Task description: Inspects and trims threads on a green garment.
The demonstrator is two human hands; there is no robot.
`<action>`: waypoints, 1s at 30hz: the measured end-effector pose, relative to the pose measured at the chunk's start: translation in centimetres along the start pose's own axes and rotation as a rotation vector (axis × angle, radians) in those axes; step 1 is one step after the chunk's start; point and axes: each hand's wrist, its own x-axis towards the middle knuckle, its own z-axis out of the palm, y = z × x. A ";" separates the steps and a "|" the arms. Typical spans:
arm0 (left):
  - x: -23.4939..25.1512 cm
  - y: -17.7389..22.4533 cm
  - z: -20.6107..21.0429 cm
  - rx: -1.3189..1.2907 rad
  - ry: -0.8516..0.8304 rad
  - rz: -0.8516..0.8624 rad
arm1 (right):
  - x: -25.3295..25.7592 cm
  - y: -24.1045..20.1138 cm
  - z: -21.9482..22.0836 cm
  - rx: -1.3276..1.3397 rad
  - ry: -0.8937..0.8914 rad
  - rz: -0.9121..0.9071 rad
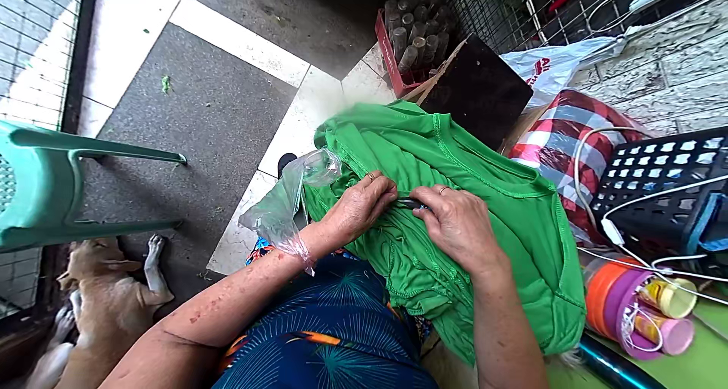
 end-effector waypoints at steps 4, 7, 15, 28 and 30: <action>-0.3 0.1 0.1 -0.079 0.044 -0.064 | -0.1 0.5 0.4 0.013 0.026 -0.014; -0.5 0.0 0.2 -0.090 0.091 -0.044 | -0.1 1.1 0.3 0.157 0.035 0.069; -0.3 -0.1 0.9 0.110 0.062 0.104 | -0.7 2.2 0.6 0.371 0.035 0.138; -0.5 -0.5 -0.1 -0.124 -0.036 -0.057 | 0.3 -0.4 0.2 0.039 -0.056 0.029; -0.6 -0.6 0.0 -0.122 -0.035 -0.058 | 0.3 -0.3 0.6 0.002 -0.014 -0.016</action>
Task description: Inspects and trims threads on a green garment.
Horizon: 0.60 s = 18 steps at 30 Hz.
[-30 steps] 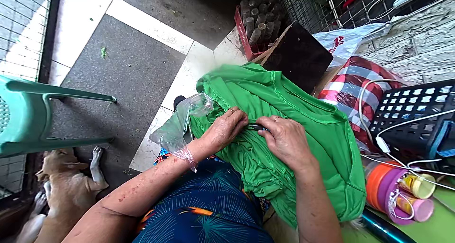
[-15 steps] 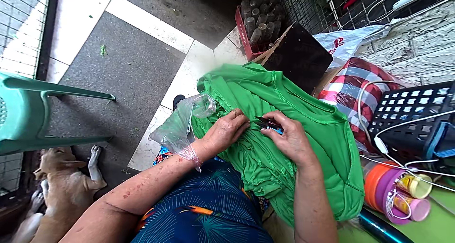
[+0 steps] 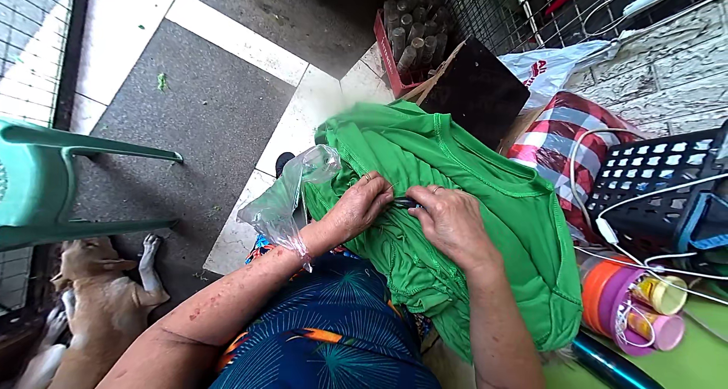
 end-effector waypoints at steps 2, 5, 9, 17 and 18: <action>0.0 0.0 -0.1 -0.016 -0.010 -0.005 | 0.0 0.3 0.3 -0.004 0.021 -0.016; 0.2 0.1 -0.3 -0.050 -0.020 -0.019 | 0.0 0.6 0.2 0.036 0.006 0.013; 0.2 0.1 -0.4 -0.063 -0.012 -0.022 | 0.1 0.9 0.5 0.050 0.007 0.009; -0.7 1.9 -3.0 -0.150 -0.085 0.030 | -0.7 0.6 -0.3 0.332 0.193 0.231; -0.9 2.6 -3.2 -0.151 -0.165 0.072 | -1.0 0.1 -1.0 0.423 0.232 0.264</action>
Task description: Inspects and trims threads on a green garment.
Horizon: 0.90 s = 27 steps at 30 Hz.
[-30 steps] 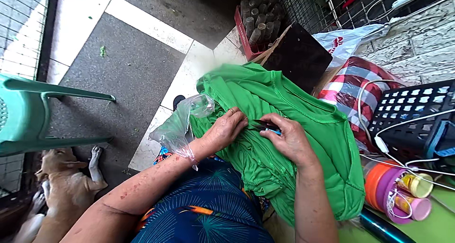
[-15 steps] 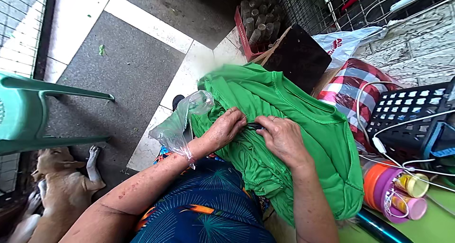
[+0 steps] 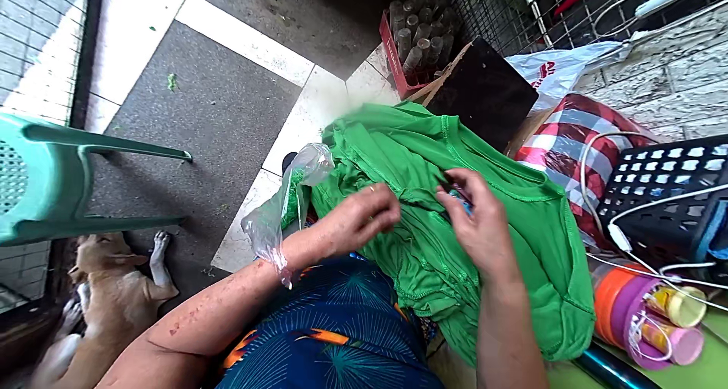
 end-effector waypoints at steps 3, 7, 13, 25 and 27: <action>-1.0 2.8 0.6 -0.054 -0.263 0.094 | -0.8 -2.3 -0.9 0.321 0.065 0.040; -2.0 5.7 2.0 -0.131 -0.552 0.108 | -0.2 -4.8 1.6 0.518 -0.046 0.051; -3.0 7.0 2.0 -0.129 -0.695 0.040 | 3.2 -7.3 10.1 0.202 -0.356 0.122; -7.3 3.4 -5.4 0.619 -0.131 -0.650 | 0.9 -6.9 8.5 0.377 -0.122 -0.006; -7.5 3.3 -5.9 0.610 -0.227 -0.755 | 0.4 -6.6 9.0 0.405 -0.154 -0.019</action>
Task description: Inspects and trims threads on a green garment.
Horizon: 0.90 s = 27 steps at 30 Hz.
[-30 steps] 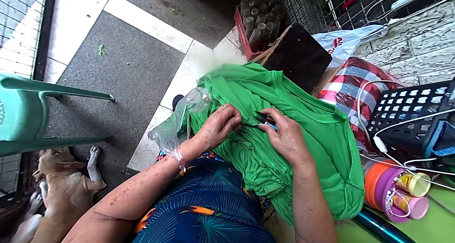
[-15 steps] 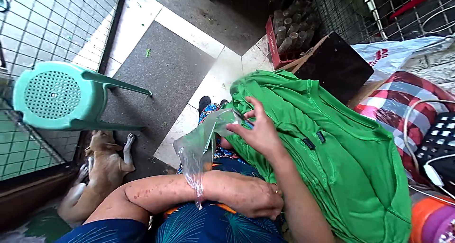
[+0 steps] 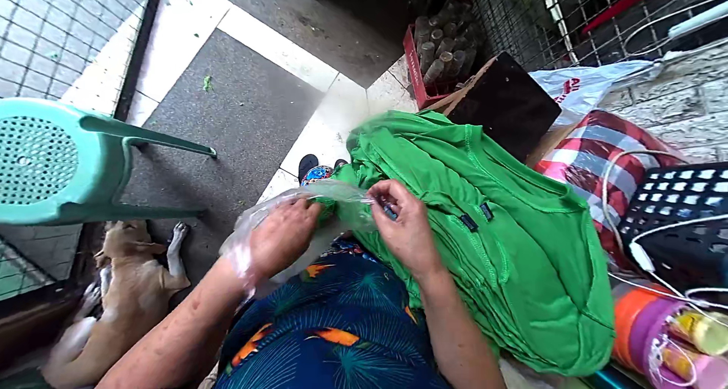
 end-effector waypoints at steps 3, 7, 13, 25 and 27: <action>-0.6 -0.1 0.0 -0.067 0.152 0.231 | -0.8 0.8 0.1 -0.057 -0.090 0.061; 0.2 0.9 -0.5 -0.226 0.137 0.609 | -2.7 1.0 -1.8 -0.265 -0.088 0.096; 5.4 5.4 1.2 -0.393 0.273 0.570 | -4.8 1.0 -8.4 -0.423 0.280 0.016; 12.1 8.9 2.5 -0.583 0.275 0.574 | -0.3 4.3 -15.6 -0.349 0.017 0.267; 12.8 7.8 2.5 -0.795 0.078 0.509 | -0.3 5.9 -16.1 -0.087 0.074 0.309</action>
